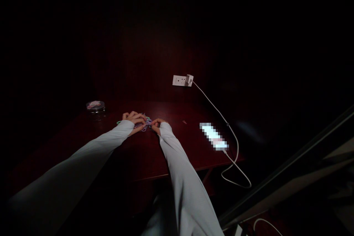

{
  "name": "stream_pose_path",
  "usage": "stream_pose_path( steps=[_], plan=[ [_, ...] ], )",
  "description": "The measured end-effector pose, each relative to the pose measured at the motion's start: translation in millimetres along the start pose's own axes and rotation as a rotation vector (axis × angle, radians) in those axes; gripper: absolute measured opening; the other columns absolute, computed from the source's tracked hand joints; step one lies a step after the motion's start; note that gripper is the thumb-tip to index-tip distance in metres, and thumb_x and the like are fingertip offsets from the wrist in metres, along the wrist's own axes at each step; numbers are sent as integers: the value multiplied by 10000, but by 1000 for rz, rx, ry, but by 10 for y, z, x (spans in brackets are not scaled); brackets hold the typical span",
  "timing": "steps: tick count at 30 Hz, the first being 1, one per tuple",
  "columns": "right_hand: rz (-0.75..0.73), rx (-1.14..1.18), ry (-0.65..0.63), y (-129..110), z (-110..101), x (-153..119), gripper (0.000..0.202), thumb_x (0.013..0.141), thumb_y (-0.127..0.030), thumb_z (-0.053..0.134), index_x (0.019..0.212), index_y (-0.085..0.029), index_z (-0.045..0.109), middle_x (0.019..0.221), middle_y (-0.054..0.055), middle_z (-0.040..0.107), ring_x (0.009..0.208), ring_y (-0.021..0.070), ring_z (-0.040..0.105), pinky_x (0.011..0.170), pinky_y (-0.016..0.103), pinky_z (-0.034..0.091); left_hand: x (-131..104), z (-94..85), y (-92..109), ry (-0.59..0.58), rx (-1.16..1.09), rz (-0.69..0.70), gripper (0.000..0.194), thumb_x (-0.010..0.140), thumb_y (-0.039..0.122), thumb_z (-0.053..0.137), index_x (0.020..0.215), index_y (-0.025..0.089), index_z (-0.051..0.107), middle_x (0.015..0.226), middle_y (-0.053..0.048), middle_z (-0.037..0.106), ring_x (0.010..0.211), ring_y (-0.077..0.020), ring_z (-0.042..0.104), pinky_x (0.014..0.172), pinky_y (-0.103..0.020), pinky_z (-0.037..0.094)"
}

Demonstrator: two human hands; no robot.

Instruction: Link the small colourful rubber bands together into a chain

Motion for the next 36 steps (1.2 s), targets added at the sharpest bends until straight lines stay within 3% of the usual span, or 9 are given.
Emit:
stream_pose_path(
  steps=[15,36],
  plan=[
    [-18,-33,12,-12,-2,7,81,739,-263,698,788,-212,737,658,-57,560,603,98,439,574,199,329,-32,-87,57,1,0,45,194,965,354,591,927,286,769,1240,-26,753,1130,-277,527,936,-468,266],
    [-30,-48,9,28,13,39,105,746,-289,693,802,-222,751,710,-36,592,660,123,482,639,224,368,-19,-43,28,13,-4,38,199,967,395,609,917,294,773,1221,-24,761,1110,-271,515,938,-472,258]
  ],
)
Point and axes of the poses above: each hand's wrist, its own x-axis towards the middle knuckle, its own z-axis out of the palm, y = z × x, the point moved 4 cm from there along x, towards the middle knuckle
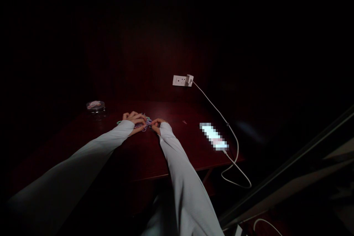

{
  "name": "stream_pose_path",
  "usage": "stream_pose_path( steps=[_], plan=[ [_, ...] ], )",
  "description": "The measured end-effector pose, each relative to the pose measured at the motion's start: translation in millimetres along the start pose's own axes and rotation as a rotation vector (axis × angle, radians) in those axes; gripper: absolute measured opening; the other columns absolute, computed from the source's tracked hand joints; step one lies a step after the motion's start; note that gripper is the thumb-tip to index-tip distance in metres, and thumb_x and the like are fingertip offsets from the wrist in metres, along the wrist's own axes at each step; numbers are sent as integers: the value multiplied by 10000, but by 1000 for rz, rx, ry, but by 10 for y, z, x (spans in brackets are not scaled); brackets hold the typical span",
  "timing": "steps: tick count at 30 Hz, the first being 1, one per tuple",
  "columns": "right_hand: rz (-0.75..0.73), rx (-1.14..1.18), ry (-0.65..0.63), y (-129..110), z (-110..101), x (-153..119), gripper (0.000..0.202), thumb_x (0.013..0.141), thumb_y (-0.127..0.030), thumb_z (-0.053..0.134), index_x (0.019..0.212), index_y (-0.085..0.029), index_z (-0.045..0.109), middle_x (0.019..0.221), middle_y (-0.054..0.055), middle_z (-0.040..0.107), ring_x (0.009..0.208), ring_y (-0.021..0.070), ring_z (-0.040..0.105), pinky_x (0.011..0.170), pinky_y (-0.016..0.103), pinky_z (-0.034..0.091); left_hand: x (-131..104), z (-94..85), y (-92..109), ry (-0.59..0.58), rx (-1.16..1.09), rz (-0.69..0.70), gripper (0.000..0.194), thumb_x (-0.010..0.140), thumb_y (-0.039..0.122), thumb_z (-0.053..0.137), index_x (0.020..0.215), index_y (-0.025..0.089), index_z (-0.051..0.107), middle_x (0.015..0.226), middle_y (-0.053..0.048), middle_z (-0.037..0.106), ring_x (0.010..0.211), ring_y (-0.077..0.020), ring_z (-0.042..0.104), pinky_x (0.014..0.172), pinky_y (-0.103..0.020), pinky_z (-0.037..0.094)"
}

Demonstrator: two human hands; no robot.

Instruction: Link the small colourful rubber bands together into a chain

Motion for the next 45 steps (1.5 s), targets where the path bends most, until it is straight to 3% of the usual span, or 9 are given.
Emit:
stream_pose_path(
  steps=[23,45],
  plan=[
    [-34,-11,26,13,-22,7,60,757,-253,702,791,-225,743,720,-39,595,665,124,482,658,223,374,7,18,-12,-36,4,-55,205,960,369,607,938,287,794,1242,-33,744,1141,-274,518,980,-468,255],
    [-51,-8,-4,14,18,-5,93,761,-270,695,817,-236,761,721,-42,596,682,123,494,659,219,381,46,161,-102,-19,-1,-52,172,924,388,643,900,301,790,1209,-27,754,1141,-284,509,995,-488,245]
  ],
)
Point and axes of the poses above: each hand's wrist, its own x-axis towards the middle knuckle, its own z-axis out of the palm, y = z × x, the point moved 4 cm from there along x, towards the middle knuckle
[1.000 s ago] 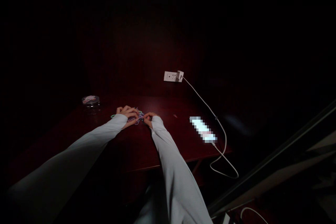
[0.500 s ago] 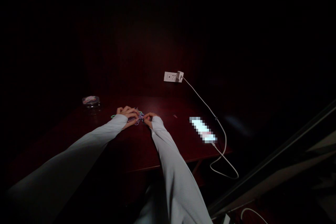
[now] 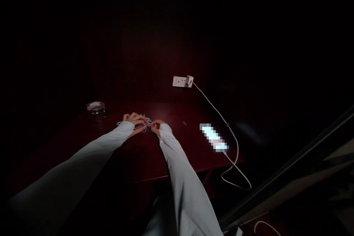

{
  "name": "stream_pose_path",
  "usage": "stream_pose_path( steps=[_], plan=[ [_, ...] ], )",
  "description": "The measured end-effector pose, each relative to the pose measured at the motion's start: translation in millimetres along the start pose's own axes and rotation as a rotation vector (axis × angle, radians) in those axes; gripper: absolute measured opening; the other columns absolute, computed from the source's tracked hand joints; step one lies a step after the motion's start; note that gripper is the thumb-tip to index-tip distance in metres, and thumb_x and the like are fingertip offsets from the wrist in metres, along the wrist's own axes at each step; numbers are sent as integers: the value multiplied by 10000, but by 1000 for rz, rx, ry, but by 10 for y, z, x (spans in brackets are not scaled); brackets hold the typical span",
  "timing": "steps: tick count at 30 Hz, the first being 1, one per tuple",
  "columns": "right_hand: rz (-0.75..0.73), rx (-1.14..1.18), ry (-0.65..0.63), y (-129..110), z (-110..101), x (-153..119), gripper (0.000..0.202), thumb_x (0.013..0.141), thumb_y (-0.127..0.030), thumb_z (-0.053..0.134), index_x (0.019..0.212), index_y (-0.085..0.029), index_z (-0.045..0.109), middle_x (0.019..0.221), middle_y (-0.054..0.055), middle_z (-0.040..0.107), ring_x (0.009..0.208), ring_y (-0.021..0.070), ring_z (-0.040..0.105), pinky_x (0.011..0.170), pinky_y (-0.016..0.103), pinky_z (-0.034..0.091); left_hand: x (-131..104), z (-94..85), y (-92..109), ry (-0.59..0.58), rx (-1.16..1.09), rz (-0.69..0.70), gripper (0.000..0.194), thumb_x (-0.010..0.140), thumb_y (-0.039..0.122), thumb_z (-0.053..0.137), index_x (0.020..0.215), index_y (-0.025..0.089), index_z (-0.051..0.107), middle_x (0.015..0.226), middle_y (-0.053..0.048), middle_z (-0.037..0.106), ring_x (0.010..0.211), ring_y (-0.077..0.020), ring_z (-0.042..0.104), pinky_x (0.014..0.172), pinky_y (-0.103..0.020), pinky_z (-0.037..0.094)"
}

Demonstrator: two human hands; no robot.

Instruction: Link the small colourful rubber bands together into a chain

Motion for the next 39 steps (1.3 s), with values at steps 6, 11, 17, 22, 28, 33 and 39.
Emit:
stream_pose_path(
  steps=[6,11,17,22,28,33,39],
  plan=[
    [-11,-31,-10,11,-2,6,101,762,-283,698,822,-234,763,738,-44,619,672,115,478,646,210,371,-9,-36,0,-34,0,20,228,929,397,636,1117,329,746,1252,-30,736,1128,-283,519,988,-469,261],
    [20,-8,-13,2,0,15,86,759,-285,702,804,-225,744,709,-49,589,636,107,450,618,210,354,-18,-25,-22,-77,-37,67,329,912,441,670,1232,370,704,1307,-30,713,1169,-294,501,1013,-469,250],
    [41,25,-43,-19,10,1,115,772,-310,697,826,-219,742,695,-52,569,628,105,439,607,213,346,11,38,-77,-78,-54,10,251,1001,463,571,1114,337,756,1248,-38,737,1154,-288,485,1009,-468,240],
    [59,62,-39,0,27,-3,119,764,-315,693,820,-221,741,703,-55,566,615,102,431,600,221,328,18,55,-109,-70,-36,-18,244,1013,447,562,1087,335,766,1225,-34,746,1150,-289,496,991,-473,232],
    [38,105,-44,11,42,-22,148,784,-344,700,841,-218,750,697,-58,555,609,99,416,587,223,310,21,76,-117,-67,-33,-12,255,1018,430,537,1074,335,768,1219,-32,743,1154,-293,497,990,-477,238],
    [16,24,-28,-20,13,10,135,811,-338,718,873,-231,770,738,-42,609,657,115,470,641,228,356,20,9,-90,10,-33,-38,246,1003,444,546,1084,334,751,1218,-37,745,1143,-295,492,981,-481,248],
    [64,-340,255,-65,-470,-13,177,911,-349,652,969,-268,798,842,18,705,894,198,549,862,305,357,-9,-110,-97,88,-13,-108,208,966,410,589,1096,335,733,1244,-30,744,1162,-306,488,953,-481,247]
  ],
)
Point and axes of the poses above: each hand's wrist, its own x-axis towards the middle knuckle, its own z-axis out of the palm, y = z × x, the point moved 4 cm from there along x, towards the middle knuckle
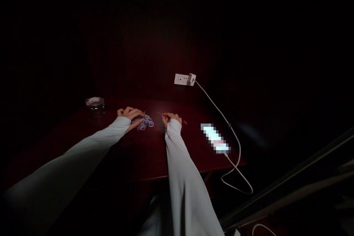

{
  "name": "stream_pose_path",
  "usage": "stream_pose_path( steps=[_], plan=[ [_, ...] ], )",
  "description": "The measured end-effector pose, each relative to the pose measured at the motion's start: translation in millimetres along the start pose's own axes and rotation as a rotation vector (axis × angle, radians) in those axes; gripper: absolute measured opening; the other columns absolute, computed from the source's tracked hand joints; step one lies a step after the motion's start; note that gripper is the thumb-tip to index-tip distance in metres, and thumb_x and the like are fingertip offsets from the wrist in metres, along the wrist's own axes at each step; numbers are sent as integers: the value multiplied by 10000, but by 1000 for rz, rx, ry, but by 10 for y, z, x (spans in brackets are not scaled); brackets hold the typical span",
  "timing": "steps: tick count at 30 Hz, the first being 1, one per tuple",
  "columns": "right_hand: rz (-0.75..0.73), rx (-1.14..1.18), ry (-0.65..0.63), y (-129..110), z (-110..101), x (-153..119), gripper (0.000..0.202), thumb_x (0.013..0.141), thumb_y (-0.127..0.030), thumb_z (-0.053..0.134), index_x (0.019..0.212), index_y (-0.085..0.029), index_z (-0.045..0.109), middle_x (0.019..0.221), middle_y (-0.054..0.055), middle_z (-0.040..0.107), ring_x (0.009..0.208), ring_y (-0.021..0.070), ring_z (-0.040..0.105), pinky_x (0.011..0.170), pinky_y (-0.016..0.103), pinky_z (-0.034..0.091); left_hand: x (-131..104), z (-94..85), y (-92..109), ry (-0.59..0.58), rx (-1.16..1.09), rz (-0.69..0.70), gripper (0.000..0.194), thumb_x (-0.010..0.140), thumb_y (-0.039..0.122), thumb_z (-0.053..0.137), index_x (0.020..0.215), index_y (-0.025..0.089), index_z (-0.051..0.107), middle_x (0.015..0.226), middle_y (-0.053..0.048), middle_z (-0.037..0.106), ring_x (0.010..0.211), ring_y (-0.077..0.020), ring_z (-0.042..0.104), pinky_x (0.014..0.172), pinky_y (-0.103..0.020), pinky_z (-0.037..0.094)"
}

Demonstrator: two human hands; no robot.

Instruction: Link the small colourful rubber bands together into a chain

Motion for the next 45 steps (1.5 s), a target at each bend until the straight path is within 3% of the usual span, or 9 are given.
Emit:
stream_pose_path(
  steps=[6,13,19,25,32,38,42,45],
  plan=[
    [311,-272,135,447,-451,-46,269,953,-385,584,1049,-244,793,1031,75,752,1030,248,542,914,372,313,-30,-105,-79,62,4,-85,210,964,380,578,1110,317,715,1232,-31,744,1164,-307,488,972,-485,251],
    [474,-375,113,628,-532,-82,326,957,-455,585,1030,-222,801,1050,156,729,1137,340,524,959,468,306,-28,-148,-112,89,7,-131,189,961,380,578,1050,304,726,1221,-33,746,1154,-310,497,980,-491,263],
    [420,-478,130,572,-515,-85,339,965,-448,551,997,-215,795,1055,149,714,1147,354,495,971,512,297,-39,-169,-119,108,6,-165,214,1003,365,521,1039,301,722,1216,-24,750,1145,-295,510,968,-480,274],
    [456,-508,130,495,-559,-130,313,950,-467,596,1040,-247,799,1208,149,658,1221,369,445,990,512,298,-33,-178,-117,99,11,-185,251,1026,367,487,1011,291,725,1225,-20,746,1160,-295,517,962,-483,265],
    [457,-515,173,442,-573,-170,313,916,-404,617,1106,-217,782,1319,171,585,1247,387,430,1004,508,306,-36,-171,-121,127,8,-160,282,1036,397,468,997,289,726,1214,-26,754,1141,-286,510,964,-482,269],
    [394,-535,206,389,-552,-152,328,913,-283,544,1142,-179,754,1325,185,575,1216,371,440,997,492,307,-11,-187,-134,79,9,-231,288,1047,335,444,1013,284,726,1209,-29,748,1147,-278,539,978,-471,281],
    [301,-459,241,233,-418,-138,318,921,-262,534,1147,-212,752,1327,151,588,1207,347,436,1010,472,288,11,-206,-95,95,14,-273,252,1025,288,478,1005,268,728,1189,-35,753,1128,-256,555,988,-447,297],
    [200,-358,190,-28,-160,-149,285,920,-249,557,1119,-241,760,1279,121,621,1182,323,441,984,439,296,26,-198,-79,82,0,-267,216,1000,280,517,985,258,732,1175,-41,753,1122,-257,571,1010,-442,320]
  ],
)
Point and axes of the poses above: each hand's wrist, its own x-axis towards the middle knuckle, its own z-axis out of the palm, y = z × x, the point moved 4 cm from there along x, towards the middle knuckle
